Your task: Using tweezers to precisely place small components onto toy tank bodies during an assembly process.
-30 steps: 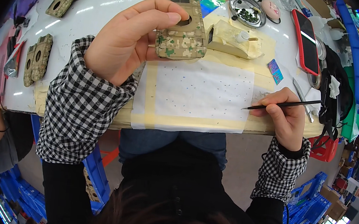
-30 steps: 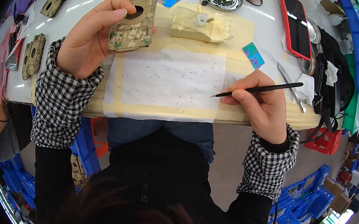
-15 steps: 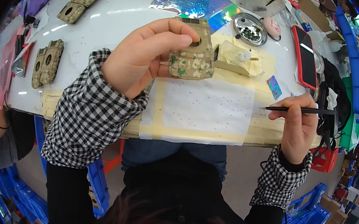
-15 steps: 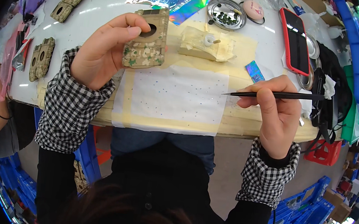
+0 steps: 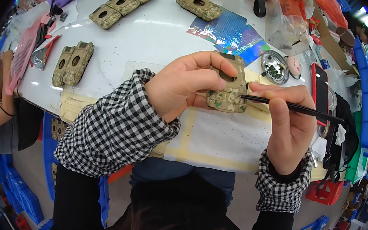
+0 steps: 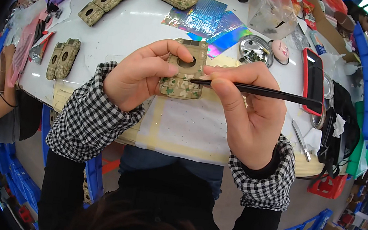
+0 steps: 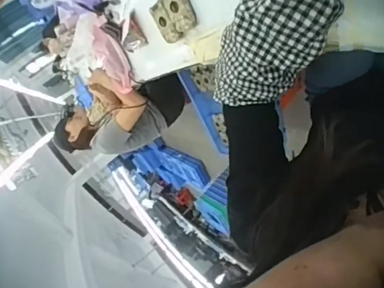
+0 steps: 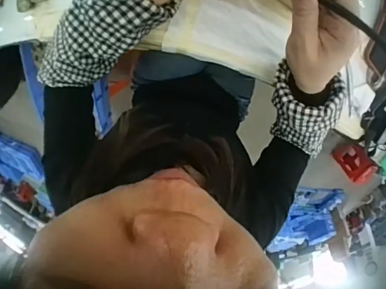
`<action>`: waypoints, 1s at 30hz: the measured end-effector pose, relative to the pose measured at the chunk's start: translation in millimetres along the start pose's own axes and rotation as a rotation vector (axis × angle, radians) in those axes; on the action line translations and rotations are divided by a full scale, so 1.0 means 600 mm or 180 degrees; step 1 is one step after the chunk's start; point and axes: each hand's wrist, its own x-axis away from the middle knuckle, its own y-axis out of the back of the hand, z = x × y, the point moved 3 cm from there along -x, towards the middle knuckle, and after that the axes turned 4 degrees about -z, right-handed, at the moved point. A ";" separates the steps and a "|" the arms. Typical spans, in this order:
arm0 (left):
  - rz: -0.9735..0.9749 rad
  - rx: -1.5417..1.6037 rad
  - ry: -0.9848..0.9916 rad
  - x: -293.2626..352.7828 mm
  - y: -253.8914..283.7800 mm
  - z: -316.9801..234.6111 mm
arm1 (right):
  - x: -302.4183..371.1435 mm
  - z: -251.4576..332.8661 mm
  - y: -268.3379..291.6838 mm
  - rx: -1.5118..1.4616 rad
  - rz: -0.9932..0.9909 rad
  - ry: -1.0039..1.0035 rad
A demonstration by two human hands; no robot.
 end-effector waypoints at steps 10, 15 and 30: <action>0.0001 -0.0040 -0.0030 0.002 -0.003 0.001 | 0.008 -0.006 -0.008 -0.0257 -0.0043 -0.0074; -0.0054 0.0137 -0.0043 0.001 -0.004 0.000 | 0.007 -0.004 -0.008 0.0030 -0.0055 0.0066; -0.0083 0.0169 0.0031 0.002 -0.006 -0.001 | 0.008 -0.007 -0.007 0.0269 -0.0120 0.0141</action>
